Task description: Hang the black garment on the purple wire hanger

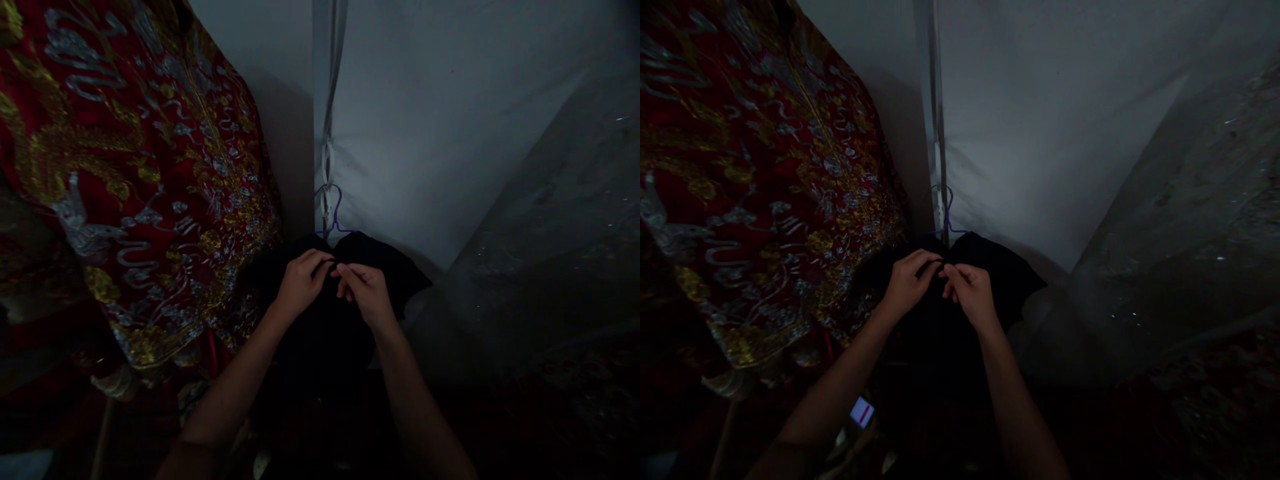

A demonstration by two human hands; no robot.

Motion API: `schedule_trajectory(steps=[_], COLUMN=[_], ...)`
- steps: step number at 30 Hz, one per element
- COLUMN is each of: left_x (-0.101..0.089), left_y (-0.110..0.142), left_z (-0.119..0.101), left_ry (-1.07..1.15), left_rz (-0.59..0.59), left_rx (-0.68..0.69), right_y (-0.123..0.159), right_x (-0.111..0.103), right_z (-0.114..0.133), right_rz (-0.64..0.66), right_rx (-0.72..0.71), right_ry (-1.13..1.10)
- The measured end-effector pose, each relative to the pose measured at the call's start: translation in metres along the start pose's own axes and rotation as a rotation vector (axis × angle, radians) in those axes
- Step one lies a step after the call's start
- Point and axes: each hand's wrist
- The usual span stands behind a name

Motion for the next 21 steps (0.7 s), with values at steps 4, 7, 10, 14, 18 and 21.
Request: schedule_trajectory(steps=[4, 7, 10, 14, 18, 21], left_x=[0.0, -0.003, -0.008, -0.011, -0.019, -0.037], left_y=[0.004, 0.005, 0.007, 0.008, -0.001, -0.003], left_z=[-0.002, -0.002, 0.001, 0.0, -0.001, 0.017], left_ry=[0.01, 0.023, 0.028, 0.061, 0.104, 0.132], left_rz=[-0.022, -0.05, -0.028, -0.062, -0.257, -0.473], left_rx=[-0.069, -0.135, -0.156, -0.215, -0.258, -0.315], right_y=[0.002, 0.003, 0.002, -0.004, -0.007, 0.005], right_x=[0.004, 0.008, 0.01, 0.013, 0.014, 0.007], right_z=[-0.02, -0.029, -0.032, -0.046, -0.079, -0.104], right_rz=[-0.048, -0.04, -0.012, 0.021, 0.061, 0.092], right_rx=[-0.015, -0.004, -0.01, -0.045, -0.001, 0.069], right_ry=[0.029, 0.028, 0.044, 0.133, 0.26, 0.286])
Point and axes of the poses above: each hand's wrist, its own y-axis away from the middle knuckle, its own x-axis out of the palm, z = x × y, and after that the axes turned 13 degrees about -z, right-handed
